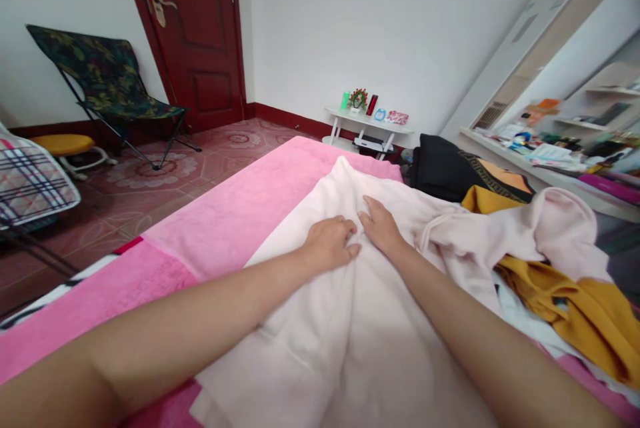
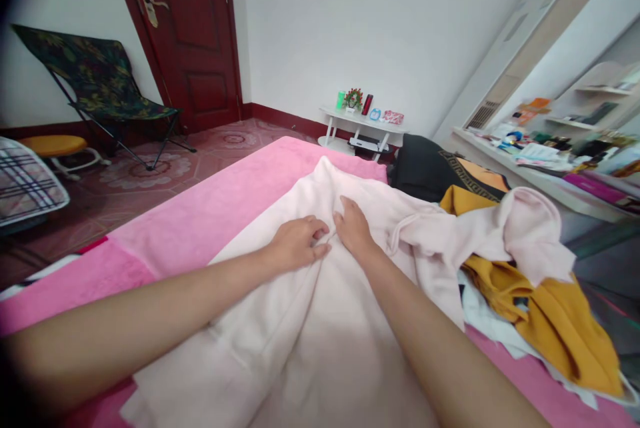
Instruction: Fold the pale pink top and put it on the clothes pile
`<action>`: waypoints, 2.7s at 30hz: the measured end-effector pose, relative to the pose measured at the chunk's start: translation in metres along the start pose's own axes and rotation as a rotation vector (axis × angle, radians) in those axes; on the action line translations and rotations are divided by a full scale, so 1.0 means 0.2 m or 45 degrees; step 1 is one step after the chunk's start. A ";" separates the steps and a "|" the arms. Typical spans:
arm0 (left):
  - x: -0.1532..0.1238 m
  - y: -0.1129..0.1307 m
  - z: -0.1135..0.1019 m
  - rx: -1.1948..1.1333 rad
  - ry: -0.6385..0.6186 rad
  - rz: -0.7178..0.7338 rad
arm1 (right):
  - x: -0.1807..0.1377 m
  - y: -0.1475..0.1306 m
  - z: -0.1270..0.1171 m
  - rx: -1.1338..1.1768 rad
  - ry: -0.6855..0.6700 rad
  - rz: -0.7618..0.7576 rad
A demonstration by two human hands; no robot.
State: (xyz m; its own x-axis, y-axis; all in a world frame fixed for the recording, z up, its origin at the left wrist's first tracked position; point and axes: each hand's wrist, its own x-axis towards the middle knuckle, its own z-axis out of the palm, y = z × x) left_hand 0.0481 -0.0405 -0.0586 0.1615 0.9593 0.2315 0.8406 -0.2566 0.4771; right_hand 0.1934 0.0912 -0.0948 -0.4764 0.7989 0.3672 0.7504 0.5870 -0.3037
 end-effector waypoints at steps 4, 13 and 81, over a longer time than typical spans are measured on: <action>-0.07 0.02 -0.05 -0.023 -0.015 0.096 | -0.15 -0.06 -0.05 0.207 -0.017 -0.123; -0.50 0.05 -0.48 -0.333 -0.744 0.391 | -0.18 -0.06 -0.08 0.450 0.104 -0.253; 0.22 -0.11 0.16 0.303 0.094 -0.026 | 0.56 0.33 -0.16 -0.718 0.050 0.433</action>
State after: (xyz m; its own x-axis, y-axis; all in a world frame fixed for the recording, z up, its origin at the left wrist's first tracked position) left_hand 0.0534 0.0117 -0.0858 0.1127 0.9505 0.2896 0.9427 -0.1944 0.2712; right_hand 0.2048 0.2160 -0.0455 -0.1615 0.9160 0.3673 0.9862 0.1357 0.0952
